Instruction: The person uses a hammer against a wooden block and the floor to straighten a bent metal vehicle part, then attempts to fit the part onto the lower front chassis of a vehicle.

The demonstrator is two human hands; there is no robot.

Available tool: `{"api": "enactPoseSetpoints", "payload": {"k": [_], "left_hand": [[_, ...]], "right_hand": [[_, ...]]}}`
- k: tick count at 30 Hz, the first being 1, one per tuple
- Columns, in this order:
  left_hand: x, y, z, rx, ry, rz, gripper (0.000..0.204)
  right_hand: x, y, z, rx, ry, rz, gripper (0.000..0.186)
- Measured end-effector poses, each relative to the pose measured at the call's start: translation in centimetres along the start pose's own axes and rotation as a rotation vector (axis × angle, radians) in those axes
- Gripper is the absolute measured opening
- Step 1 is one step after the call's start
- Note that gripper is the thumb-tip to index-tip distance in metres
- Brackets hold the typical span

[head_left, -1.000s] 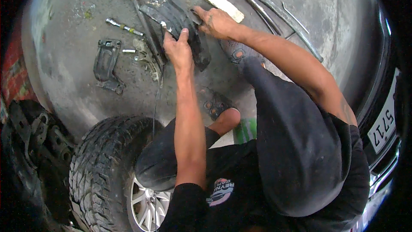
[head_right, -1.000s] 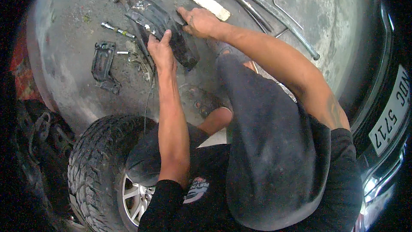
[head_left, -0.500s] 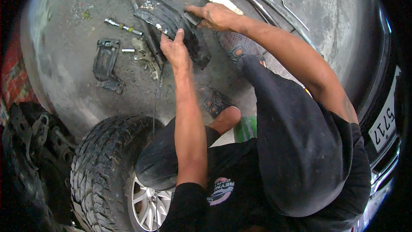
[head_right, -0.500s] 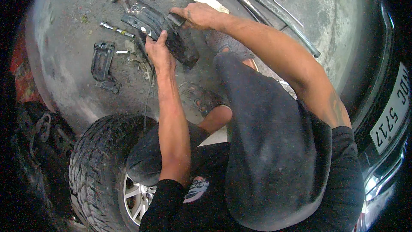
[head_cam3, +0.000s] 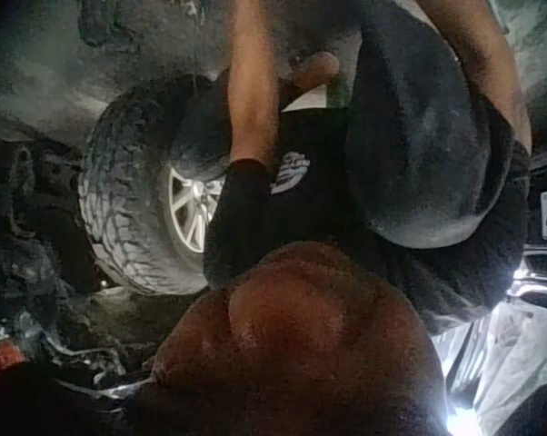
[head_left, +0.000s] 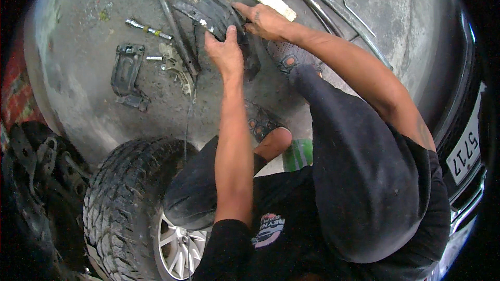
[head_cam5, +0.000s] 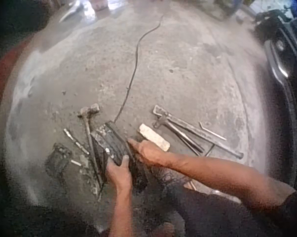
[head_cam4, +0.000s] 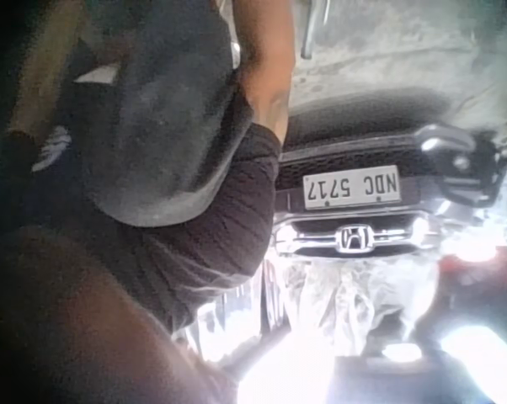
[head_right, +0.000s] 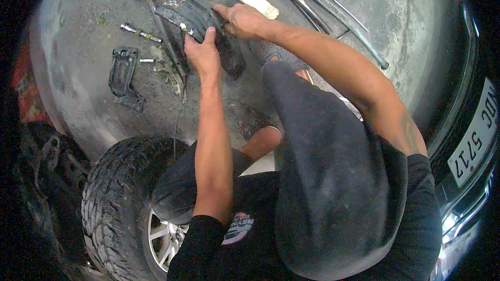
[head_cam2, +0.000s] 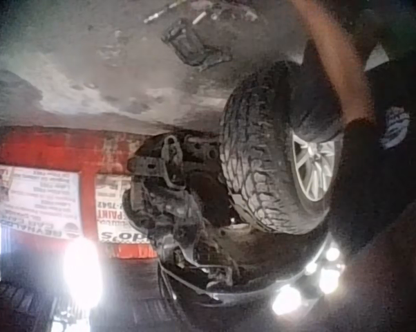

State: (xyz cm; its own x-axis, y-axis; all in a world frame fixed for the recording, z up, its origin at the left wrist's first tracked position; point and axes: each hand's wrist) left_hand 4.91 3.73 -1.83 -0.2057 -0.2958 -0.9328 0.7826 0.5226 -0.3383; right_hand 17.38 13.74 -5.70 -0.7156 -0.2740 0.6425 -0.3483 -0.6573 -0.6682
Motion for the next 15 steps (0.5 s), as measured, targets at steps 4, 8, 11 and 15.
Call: {"api": "enactPoseSetpoints", "payload": {"k": [4, 8, 11, 15], "left_hand": [[0.7, 1.2, 0.0, -0.091, 0.106, -0.113, 0.036], [0.5, 1.1, 0.4, -0.081, 0.090, -0.200, 0.036], [-0.4, 1.5, 0.8, -0.080, 0.127, -0.088, 0.034], [0.2, 1.1, 0.2, -0.096, 0.113, -0.106, 0.030]], "right_hand": [[0.3, -0.2, 0.2, -0.008, 0.017, 0.050, 0.069], [0.8, -0.6, 0.4, 0.042, 0.030, 0.048, 0.070], [-0.8, 0.4, 0.2, -0.033, -0.028, 0.011, 0.067], [-0.6, -0.7, 0.0, -0.056, -0.005, -0.369, 0.057]]}}
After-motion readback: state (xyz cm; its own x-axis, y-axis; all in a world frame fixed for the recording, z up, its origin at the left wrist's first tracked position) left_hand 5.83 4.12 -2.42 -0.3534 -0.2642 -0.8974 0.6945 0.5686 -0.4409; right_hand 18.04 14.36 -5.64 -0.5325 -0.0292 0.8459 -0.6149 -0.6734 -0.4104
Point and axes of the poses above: each hand's wrist, its own z-axis away from the middle knuckle, its own y-axis out of the palm, x = y × z, and after that the axes turned 9 degrees about y, right-handed
